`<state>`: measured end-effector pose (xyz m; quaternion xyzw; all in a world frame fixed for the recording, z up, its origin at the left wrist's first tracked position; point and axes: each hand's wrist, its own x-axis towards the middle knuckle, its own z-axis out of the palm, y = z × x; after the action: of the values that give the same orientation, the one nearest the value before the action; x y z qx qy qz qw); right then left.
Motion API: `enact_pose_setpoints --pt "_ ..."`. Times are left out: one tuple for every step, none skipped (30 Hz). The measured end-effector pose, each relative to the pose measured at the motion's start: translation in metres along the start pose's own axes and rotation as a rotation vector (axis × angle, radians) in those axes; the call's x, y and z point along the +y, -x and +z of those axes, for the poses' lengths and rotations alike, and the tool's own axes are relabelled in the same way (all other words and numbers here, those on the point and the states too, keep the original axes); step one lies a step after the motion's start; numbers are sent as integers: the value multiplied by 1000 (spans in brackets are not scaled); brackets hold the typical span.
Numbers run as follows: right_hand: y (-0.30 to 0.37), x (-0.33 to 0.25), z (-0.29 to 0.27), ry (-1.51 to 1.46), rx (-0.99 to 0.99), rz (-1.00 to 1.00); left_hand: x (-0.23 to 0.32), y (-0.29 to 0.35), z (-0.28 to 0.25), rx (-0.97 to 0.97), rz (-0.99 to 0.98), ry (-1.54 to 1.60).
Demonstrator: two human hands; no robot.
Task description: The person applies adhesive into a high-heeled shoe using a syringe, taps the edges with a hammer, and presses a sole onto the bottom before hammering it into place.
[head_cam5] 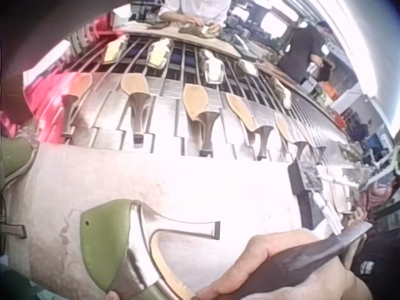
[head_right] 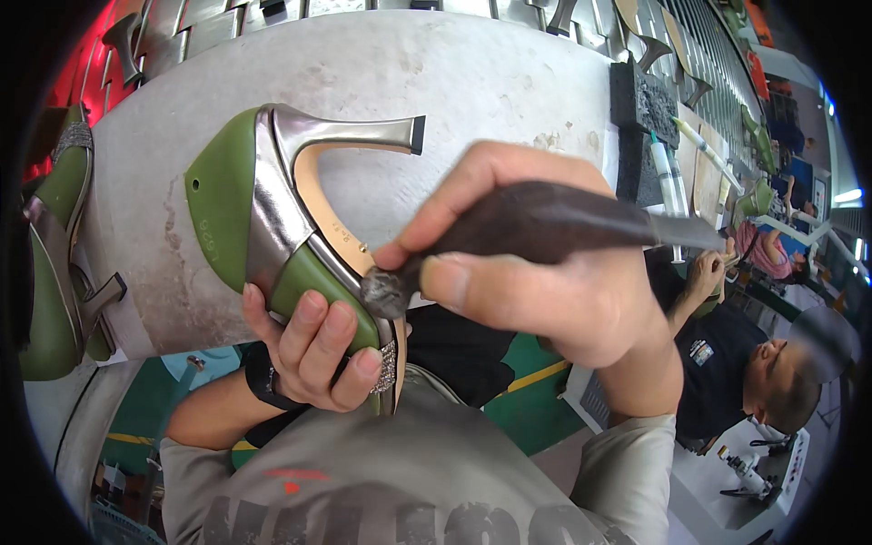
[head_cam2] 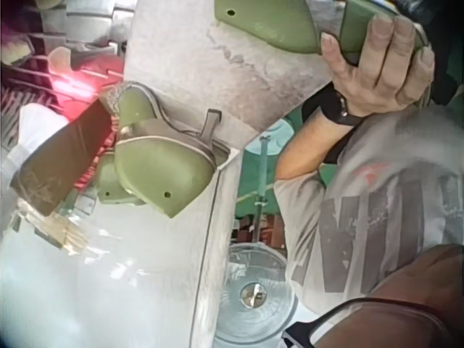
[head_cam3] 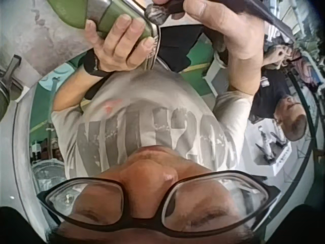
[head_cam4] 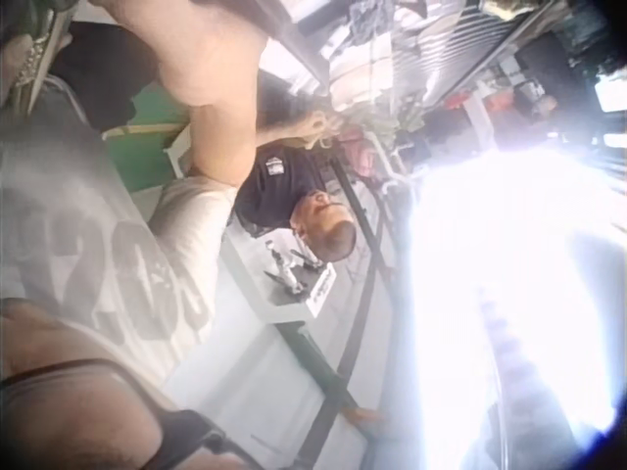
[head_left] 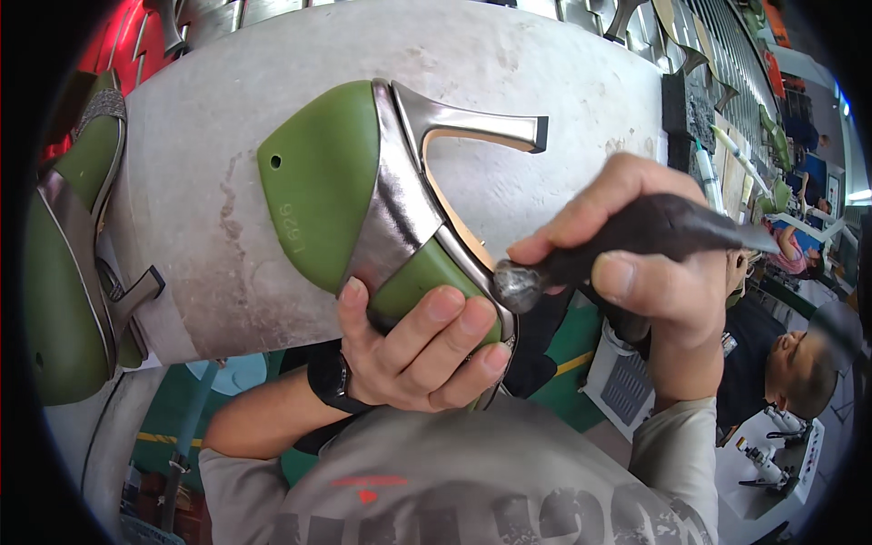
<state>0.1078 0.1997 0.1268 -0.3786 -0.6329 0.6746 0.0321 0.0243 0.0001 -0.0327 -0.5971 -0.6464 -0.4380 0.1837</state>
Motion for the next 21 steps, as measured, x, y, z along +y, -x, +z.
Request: enact_pose_setpoints --pt "-7 -2 -3 31 -50 4 0 0 0 -4 3 -4" --pt "-13 -5 -2 -5 -77 14 0 0 0 -4 -3 -9" --pt "-18 -6 2 -42 -104 22 1 0 0 -5 -7 -15" --pt "-18 -4 9 -37 -68 -11 2 0 -2 -20 -12 -2" --pt "-18 -11 18 22 -21 -13 1 -1 -4 -24 -1 -3" --pt "-19 -4 18 16 -36 -128 0 -2 -5 -46 -3 -11" --pt "-21 8 20 8 -57 -245 -1 -3 -8 -71 -4 -28" --pt "-19 15 23 1 3 -354 -2 -9 -9 -76 8 -14" --pt "-17 18 25 -5 63 -463 -7 -17 -16 -77 25 -14" --pt "-12 17 16 11 115 -578 -17 -27 -28 -224 99 39" --pt "-10 15 21 -138 241 -605 -25 -34 -39 -380 162 74" --pt "-7 14 23 -177 359 -634 -31 -43 -43 -416 118 72" --pt "-7 15 28 -215 472 -654 -40 -56 -51 -520 -1 60" --pt "-5 6 14 -193 375 -520 -49 -73 -53 -564 -55 45" --pt "-4 0 1 -169 278 -385 -57 -84 -52 -607 -110 33" --pt "-9 -1 10 -133 279 -300 -61 -88 -49 -607 -111 23" --pt "-15 1 10 -176 265 -280 -63 -92 -45 -615 -121 28" --pt "-20 1 12 -185 281 -263 -65 -95 -43 -623 -133 35" --pt "-23 -1 16 -191 296 -244 -67 -93 -42 -621 -139 30" --pt "-25 0 18 -189 288 -244 -69 -88 -40 -586 -136 34" --pt "-25 2 20 -207 318 -246 -70 -85 -39 -551 -133 37"
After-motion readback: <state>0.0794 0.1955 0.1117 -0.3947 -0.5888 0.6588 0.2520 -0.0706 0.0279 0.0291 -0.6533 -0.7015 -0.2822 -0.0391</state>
